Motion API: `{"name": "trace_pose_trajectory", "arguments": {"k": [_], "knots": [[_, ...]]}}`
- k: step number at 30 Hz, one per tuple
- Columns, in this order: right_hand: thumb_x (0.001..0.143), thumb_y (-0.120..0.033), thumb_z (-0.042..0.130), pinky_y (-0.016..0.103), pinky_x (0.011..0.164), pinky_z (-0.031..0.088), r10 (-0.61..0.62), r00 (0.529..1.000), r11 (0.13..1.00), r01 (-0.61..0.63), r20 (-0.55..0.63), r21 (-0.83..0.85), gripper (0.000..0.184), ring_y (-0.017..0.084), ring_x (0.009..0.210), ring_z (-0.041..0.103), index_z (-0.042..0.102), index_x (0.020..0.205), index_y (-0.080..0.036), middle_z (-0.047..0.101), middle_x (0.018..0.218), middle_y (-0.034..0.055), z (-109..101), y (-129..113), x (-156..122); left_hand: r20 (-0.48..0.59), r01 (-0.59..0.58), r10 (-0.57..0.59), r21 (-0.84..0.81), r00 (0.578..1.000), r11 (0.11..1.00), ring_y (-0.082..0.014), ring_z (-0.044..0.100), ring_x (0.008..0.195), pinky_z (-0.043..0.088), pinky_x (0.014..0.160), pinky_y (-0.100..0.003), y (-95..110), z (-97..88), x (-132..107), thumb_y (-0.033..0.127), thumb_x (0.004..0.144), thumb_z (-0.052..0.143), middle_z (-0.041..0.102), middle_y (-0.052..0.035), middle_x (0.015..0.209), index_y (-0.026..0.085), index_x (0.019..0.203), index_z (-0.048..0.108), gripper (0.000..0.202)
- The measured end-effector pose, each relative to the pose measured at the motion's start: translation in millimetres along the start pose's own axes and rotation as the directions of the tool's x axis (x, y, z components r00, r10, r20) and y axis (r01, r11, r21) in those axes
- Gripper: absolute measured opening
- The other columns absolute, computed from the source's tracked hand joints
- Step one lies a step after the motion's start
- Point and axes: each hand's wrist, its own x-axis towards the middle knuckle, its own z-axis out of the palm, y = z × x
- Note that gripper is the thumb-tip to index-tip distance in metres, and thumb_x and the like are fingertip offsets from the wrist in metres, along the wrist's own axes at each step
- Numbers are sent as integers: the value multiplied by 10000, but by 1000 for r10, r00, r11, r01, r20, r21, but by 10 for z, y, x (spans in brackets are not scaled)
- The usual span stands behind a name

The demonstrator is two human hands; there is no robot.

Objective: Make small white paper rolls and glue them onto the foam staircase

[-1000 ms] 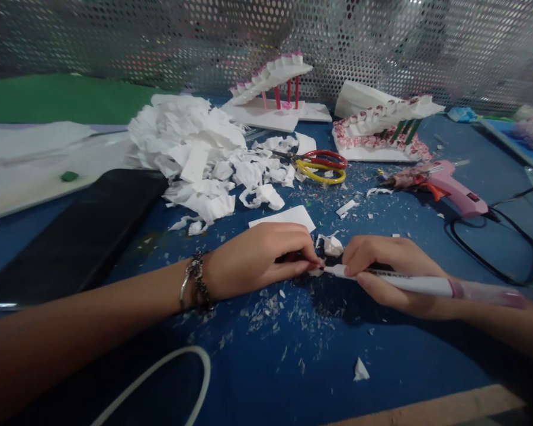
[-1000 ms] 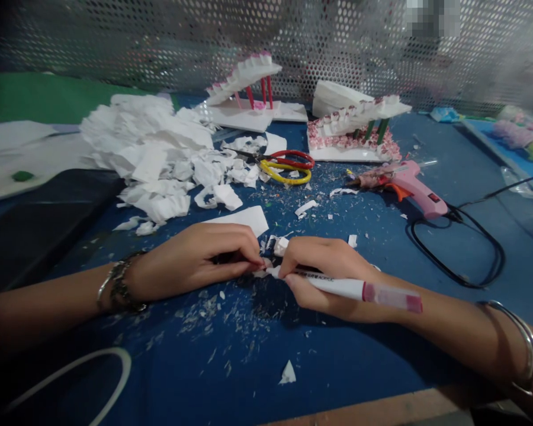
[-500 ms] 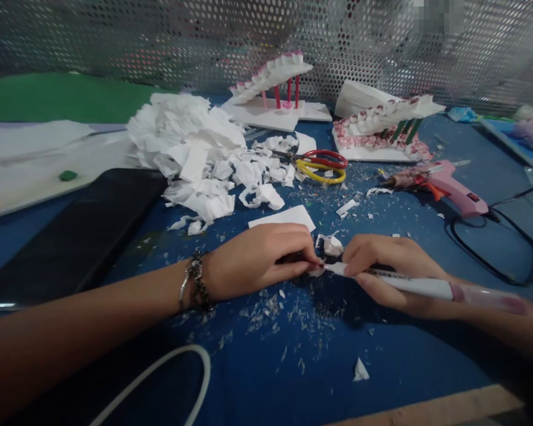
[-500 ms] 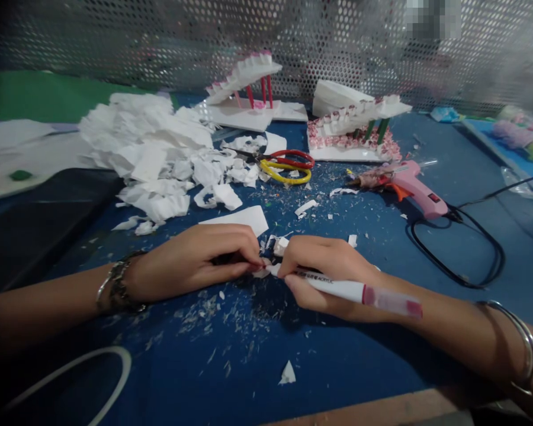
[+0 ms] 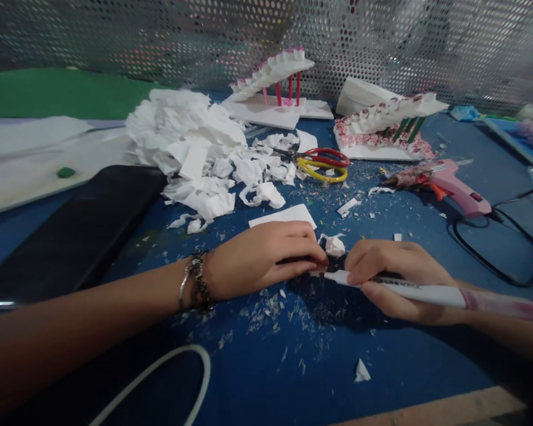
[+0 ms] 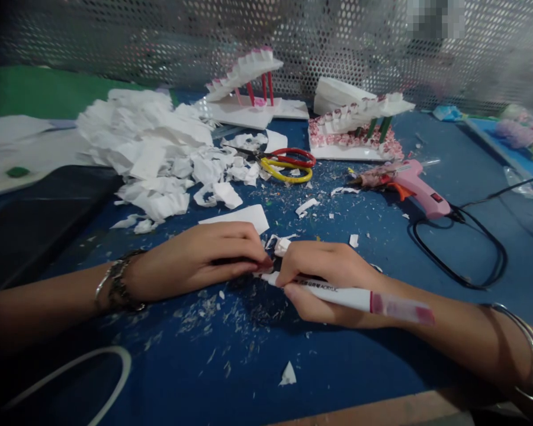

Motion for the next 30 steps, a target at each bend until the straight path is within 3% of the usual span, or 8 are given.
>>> {"name": "trace_pose_trajectory", "arguments": {"k": [8,14,21,26,30], "knots": [[788,-103,467,209,675,444,35,999,999,-34,22,-24,95,95,763,563,495,826,-186,582,784,7,21,12,9,-48,95,-95,-17,994,995,-112,556,769,417,677,-184,14,17,15,178,837,513,608,-27,835,162,844,628,117],[785,-107,457,194,615,425,75,997,995,-75,-5,-66,87,84,683,547,501,800,-180,569,746,4,5,-4,10,-55,95,-97,-33,994,995,-116,563,775,421,679,-187,24,10,24,175,831,520,618,-30,837,159,839,629,110],[781,-99,463,187,644,429,10,1000,997,-11,-17,-70,91,78,695,545,491,809,-181,570,758,7,10,-3,7,-50,86,-88,-33,995,996,-115,563,779,416,684,-182,12,16,21,172,833,515,617,-32,847,153,844,632,119],[785,-96,453,184,588,407,46,999,993,-48,-24,-111,97,73,654,519,480,813,-184,550,748,5,9,5,-20,-47,96,-97,-23,994,995,-121,561,781,416,689,-191,15,21,33,187,835,516,612,-39,844,143,856,634,128],[767,-76,449,191,607,422,-26,999,994,23,-28,-103,112,81,667,521,474,806,-177,547,744,22,6,-14,2,-52,86,-87,-37,995,996,-116,562,782,415,690,-182,16,22,28,167,831,519,615,-39,845,139,856,641,127]]}}
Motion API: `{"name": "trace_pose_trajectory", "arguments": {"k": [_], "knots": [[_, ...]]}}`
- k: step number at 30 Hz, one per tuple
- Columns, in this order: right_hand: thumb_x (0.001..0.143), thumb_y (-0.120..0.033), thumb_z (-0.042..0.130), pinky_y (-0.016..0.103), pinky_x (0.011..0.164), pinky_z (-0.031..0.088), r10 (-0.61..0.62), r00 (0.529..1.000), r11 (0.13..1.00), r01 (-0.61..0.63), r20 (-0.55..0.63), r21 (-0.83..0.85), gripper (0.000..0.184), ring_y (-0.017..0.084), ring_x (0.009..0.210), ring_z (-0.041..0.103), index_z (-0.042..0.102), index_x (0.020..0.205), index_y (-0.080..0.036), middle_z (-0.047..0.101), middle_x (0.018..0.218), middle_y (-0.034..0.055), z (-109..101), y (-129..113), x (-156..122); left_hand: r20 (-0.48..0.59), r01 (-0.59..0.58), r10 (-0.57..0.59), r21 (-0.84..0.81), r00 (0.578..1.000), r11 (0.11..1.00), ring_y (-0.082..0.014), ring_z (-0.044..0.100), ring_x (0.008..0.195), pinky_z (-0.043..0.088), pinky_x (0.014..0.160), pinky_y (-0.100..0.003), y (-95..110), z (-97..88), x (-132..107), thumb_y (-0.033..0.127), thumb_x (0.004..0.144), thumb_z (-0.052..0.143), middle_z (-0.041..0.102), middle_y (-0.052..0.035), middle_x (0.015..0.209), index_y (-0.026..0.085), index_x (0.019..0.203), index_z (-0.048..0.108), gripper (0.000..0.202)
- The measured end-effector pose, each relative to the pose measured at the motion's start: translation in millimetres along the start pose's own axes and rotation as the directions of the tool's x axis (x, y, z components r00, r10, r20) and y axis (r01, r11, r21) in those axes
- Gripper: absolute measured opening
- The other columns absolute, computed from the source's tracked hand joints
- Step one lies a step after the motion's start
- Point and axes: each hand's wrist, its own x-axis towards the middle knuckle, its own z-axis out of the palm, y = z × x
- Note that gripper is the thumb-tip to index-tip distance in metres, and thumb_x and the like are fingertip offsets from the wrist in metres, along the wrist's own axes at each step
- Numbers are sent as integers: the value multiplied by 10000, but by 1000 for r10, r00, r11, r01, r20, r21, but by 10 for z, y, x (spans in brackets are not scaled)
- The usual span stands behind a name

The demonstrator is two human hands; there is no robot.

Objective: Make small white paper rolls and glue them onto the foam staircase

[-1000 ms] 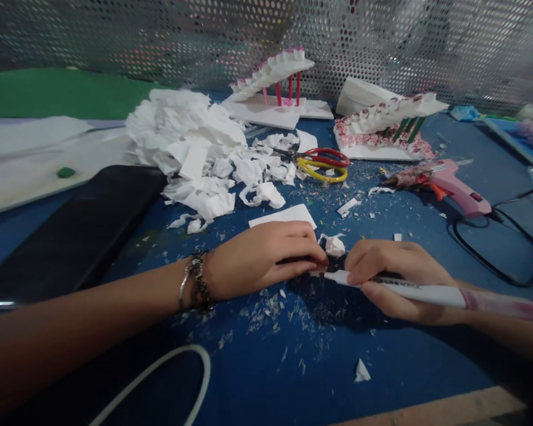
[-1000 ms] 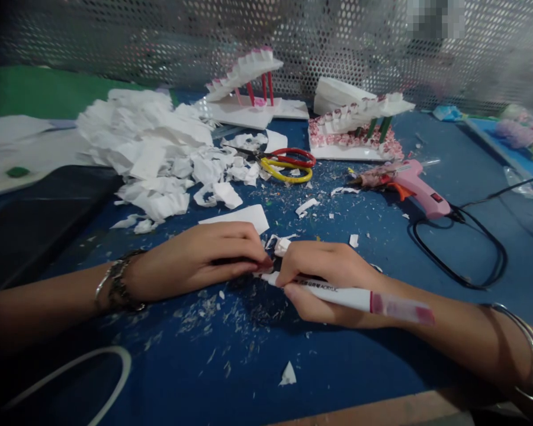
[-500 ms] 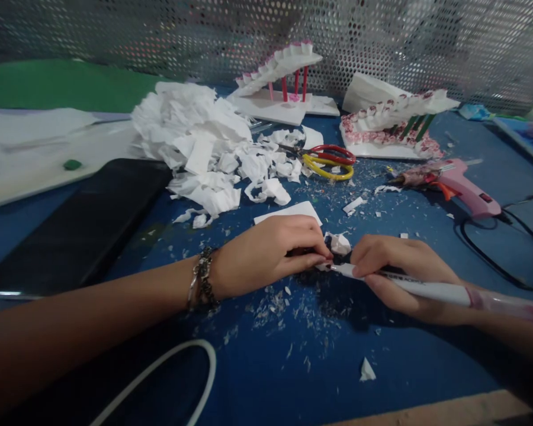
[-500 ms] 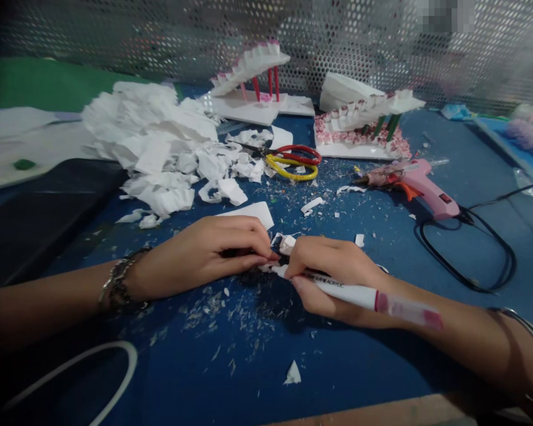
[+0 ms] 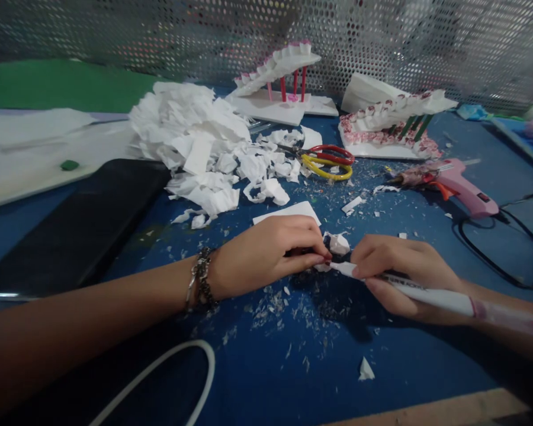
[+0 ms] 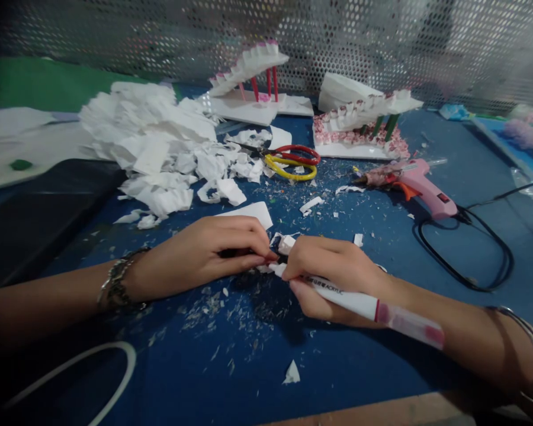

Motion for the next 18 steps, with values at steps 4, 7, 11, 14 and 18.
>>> {"name": "trace_pose_trajectory", "arguments": {"k": [4,7,11,14,18], "knots": [[750,-55,438,193,570,422,-23,1000,997,22,-9,-68,123,82,622,505,472,771,-172,541,709,26,-5,-15,28,-7,-1,1,0,1000,1000,-113,561,774,416,684,-184,0,0,-2,173,829,525,615,-36,841,136,850,640,122],[755,-65,437,183,558,422,-47,998,997,45,-38,-60,112,78,615,501,471,775,-169,538,695,20,1,-19,37,-3,3,-3,0,1000,1000,-108,559,769,417,680,-180,5,-1,4,177,834,518,612,-32,837,139,855,636,125],[760,-80,436,199,570,429,-74,997,997,74,-3,-36,99,88,628,505,471,779,-171,534,699,26,19,-18,34,8,16,-16,-1,1000,1000,-108,560,783,417,686,-177,6,-1,5,173,836,512,616,-30,849,151,867,638,131],[754,-63,433,199,549,418,-55,998,995,52,-26,-85,112,83,596,487,473,769,-167,532,694,29,18,-19,31,3,14,-14,7,1000,1000,-112,562,781,419,689,-184,0,3,0,177,833,517,617,-32,851,148,866,638,128],[743,-61,445,200,551,416,-111,994,987,109,-12,-119,108,87,612,495,480,769,-160,546,702,35,19,-14,31,5,13,-13,-1,1000,1000,-112,560,783,417,691,-184,-2,7,-1,188,837,515,615,-31,845,147,868,640,134]]}}
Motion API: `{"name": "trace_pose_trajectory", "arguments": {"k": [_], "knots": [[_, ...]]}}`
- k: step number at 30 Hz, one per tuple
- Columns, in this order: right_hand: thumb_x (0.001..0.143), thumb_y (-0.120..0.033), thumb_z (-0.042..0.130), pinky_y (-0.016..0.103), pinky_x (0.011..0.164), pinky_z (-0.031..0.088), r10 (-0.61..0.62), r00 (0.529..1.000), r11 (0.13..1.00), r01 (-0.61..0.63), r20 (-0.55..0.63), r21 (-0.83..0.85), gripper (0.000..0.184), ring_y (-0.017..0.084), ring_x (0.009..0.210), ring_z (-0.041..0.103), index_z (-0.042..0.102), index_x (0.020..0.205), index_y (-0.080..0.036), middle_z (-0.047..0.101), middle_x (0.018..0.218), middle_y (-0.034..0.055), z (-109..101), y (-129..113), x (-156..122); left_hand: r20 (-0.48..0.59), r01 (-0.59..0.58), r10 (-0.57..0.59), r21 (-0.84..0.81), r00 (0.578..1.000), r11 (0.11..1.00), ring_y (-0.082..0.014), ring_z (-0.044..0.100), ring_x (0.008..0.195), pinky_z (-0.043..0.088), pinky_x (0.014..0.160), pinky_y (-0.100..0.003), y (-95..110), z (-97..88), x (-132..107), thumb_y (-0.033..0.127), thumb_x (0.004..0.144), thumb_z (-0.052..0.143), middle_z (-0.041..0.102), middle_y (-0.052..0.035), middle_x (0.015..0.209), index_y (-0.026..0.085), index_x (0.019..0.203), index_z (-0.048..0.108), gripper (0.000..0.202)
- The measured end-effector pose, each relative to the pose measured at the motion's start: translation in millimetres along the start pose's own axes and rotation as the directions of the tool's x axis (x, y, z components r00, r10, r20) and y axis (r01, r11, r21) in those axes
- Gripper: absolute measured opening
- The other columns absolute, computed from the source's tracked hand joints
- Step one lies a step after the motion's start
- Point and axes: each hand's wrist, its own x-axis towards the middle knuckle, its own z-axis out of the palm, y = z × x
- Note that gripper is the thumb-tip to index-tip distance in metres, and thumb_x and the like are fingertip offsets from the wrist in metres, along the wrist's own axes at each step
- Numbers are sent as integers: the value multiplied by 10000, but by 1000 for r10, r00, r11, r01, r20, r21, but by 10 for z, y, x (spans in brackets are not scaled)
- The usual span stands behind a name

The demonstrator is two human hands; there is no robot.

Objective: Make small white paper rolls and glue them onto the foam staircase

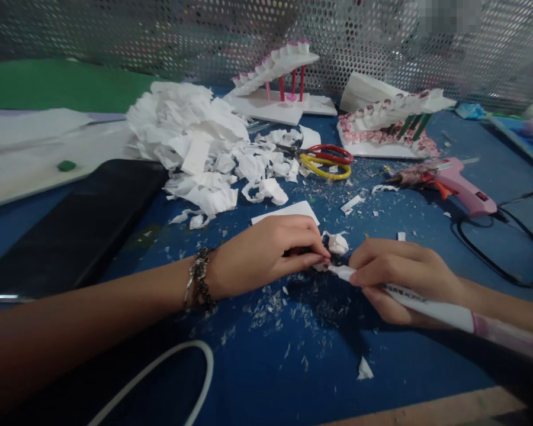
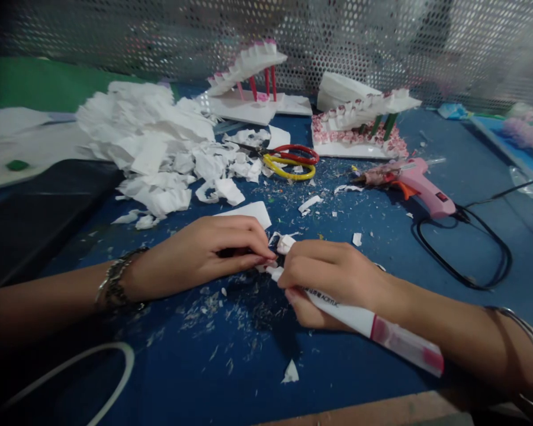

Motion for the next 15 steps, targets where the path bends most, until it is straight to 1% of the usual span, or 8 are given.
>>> {"name": "trace_pose_trajectory", "arguments": {"k": [2,5,7,11,15], "knots": [[740,-61,442,199,542,405,-19,1000,999,19,4,-34,108,87,606,490,480,754,-161,547,695,33,11,2,-7,-1,2,-2,5,1000,1000,-114,559,783,419,689,-188,3,0,2,208,846,503,614,-27,842,158,873,637,145],[745,-62,427,201,533,389,14,999,998,-15,-33,-55,113,84,589,465,475,738,-164,533,678,27,27,0,-23,-3,1,-1,15,1000,1000,-115,560,780,423,688,-193,5,1,2,216,851,493,614,-28,845,161,874,632,151],[750,-68,428,201,535,383,8,999,999,-10,-49,-53,110,83,592,457,476,751,-167,530,686,24,29,-4,-29,-2,-1,1,13,1000,1000,-114,560,782,424,690,-192,1,1,-1,211,849,498,612,-29,849,159,875,632,147],[743,-69,448,202,528,378,-20,1000,992,21,13,-121,103,93,610,481,473,743,-169,539,687,28,14,-12,-21,-3,-8,8,12,1000,1000,-112,558,782,424,691,-192,-8,3,-1,205,844,508,608,-30,848,147,878,635,144],[748,-66,439,203,531,376,-20,1000,992,18,-11,-122,108,94,618,480,466,749,-170,535,701,31,0,-11,-30,-6,-6,6,10,1000,1000,-113,560,777,425,686,-193,-4,2,2,216,847,503,612,-25,839,154,865,636,148]]}}
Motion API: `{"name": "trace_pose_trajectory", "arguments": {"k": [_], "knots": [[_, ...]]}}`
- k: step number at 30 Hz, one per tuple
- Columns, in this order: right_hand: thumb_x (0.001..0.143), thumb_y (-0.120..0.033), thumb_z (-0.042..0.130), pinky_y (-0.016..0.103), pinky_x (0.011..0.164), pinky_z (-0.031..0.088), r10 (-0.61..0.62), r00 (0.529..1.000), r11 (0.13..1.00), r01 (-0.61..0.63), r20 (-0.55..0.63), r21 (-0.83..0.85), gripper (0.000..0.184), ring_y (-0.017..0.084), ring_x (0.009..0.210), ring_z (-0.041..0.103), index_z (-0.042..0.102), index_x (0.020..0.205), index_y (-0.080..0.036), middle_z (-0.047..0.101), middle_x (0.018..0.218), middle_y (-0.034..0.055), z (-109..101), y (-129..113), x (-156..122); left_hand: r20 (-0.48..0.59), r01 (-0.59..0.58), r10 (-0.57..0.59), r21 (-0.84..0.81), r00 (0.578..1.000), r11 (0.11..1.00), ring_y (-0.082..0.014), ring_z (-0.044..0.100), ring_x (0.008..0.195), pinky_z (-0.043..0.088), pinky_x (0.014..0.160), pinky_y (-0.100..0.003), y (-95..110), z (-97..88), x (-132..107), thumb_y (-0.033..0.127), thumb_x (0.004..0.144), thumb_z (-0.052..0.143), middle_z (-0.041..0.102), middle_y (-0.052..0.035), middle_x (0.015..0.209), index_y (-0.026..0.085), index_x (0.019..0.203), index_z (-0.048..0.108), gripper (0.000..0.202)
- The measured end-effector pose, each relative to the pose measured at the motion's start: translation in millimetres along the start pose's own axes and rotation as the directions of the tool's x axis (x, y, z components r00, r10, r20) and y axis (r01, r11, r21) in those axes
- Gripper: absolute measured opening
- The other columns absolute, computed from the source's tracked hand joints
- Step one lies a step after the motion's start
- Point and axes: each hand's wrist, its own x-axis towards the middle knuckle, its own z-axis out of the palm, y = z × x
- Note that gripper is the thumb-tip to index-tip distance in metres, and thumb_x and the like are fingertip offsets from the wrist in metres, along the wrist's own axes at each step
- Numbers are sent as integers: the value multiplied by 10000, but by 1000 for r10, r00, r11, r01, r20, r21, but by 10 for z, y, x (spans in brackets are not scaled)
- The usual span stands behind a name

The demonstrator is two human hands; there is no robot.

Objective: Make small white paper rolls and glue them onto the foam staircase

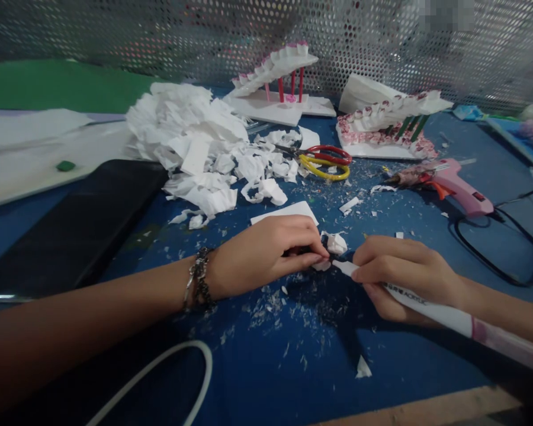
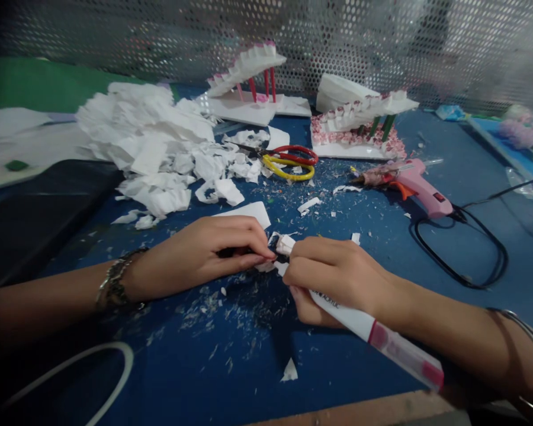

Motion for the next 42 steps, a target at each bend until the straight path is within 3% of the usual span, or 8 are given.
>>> {"name": "trace_pose_trajectory", "arguments": {"k": [5,19,22,26,31,36,42], "knots": [[729,-59,474,201,542,362,-49,996,995,56,80,-85,132,91,645,478,468,789,-176,533,761,24,4,12,-45,-2,-8,8,4,1000,1000,-117,558,774,420,682,-193,3,-1,-2,205,843,509,610,-36,830,137,869,639,149],[814,-106,443,203,585,356,-78,988,985,97,137,-141,74,85,674,441,476,819,-173,512,845,40,-7,2,-95,3,1,-1,-1,1000,1000,-118,557,776,422,690,-201,1,-2,1,220,846,504,615,-34,845,153,867,636,150],[827,-109,433,210,595,370,-72,983,983,99,167,-157,78,89,669,443,482,825,-171,517,842,44,-13,4,-91,5,0,0,-2,1000,1000,-120,557,773,422,690,-204,3,-5,0,219,849,499,614,-38,839,148,867,637,156],[805,-94,448,215,579,373,-104,989,970,125,107,-210,84,98,665,447,466,806,-176,515,799,33,-25,4,-76,3,-2,2,-7,1000,1000,-120,555,776,419,694,-202,1,-5,-1,217,849,499,613,-40,835,148,862,636,154],[821,-119,444,245,605,395,-138,963,958,190,233,-216,52,120,697,455,458,811,-168,526,818,52,-35,-9,-60,3,3,-3,-5,1000,1000,-119,555,772,418,684,-201,7,-6,2,224,850,496,613,-35,842,155,867,634,156],[822,-121,442,250,603,399,-148,970,950,194,192,-245,49,126,695,449,452,814,-168,520,799,49,-35,-12,-60,-1,-7,7,2,1000,1000,-119,555,772,416,689,-201,-1,-3,2,209,848,498,611,-33,833,148,862,635,151],[849,-160,428,257,595,397,-174,951,935,241,255,-260,79,136,692,451,472,783,-161,532,781,50,-56,-37,-10,-2,-11,11,-2,1000,1000,-123,548,781,414,697,-206,-15,7,2,215,854,493,606,-39,842,145,871,633,158]]}}
